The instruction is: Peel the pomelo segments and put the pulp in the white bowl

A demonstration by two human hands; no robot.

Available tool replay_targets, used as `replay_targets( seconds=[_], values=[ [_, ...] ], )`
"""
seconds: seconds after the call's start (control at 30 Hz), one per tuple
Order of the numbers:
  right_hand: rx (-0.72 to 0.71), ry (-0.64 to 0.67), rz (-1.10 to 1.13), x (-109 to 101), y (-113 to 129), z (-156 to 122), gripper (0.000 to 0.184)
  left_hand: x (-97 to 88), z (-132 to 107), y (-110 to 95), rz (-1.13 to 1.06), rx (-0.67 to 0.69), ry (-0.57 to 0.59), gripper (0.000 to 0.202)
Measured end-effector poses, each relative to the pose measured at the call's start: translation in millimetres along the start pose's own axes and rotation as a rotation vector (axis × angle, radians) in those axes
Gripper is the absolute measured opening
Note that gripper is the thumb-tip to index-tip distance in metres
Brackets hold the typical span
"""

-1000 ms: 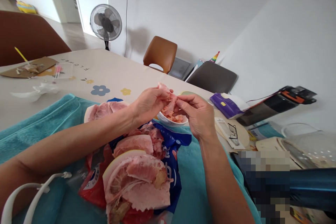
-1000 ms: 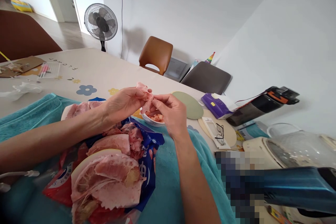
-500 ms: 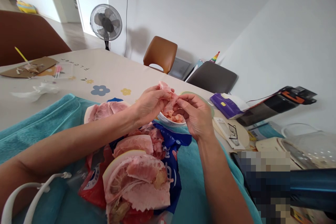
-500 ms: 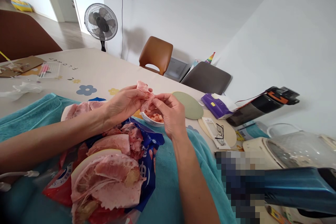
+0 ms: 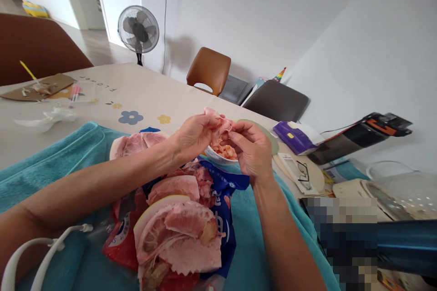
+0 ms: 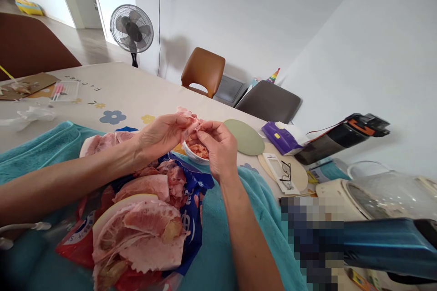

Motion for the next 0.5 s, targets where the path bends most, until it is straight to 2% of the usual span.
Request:
replay_targets(
  seconds=[0.2, 0.37, 0.5],
  values=[
    [-0.074, -0.023, -0.160, -1, -1, 1, 0.017, 0.4, -4, 2, 0.069, 0.072, -0.101, 0.025],
    [-0.098, -0.091, -0.373, 1, -1, -2, 0.011, 5.4, -9, 2, 0.178, 0.116, -0.044, 0.025],
    [-0.113, -0.151, -0.559, -1, -2, -4, 0.009, 6.7, -14, 3, 0.258, 0.097, -0.068, 0.024]
  ],
)
Point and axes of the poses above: each hand's wrist, its own z-axis towards the middle knuckle, its own x-axis out of the palm, y = z × x, the point moved 3 cm from there along z, towards the middle knuckle, and after that the axes turned 5 degrees about x, right-handed, at the moved point
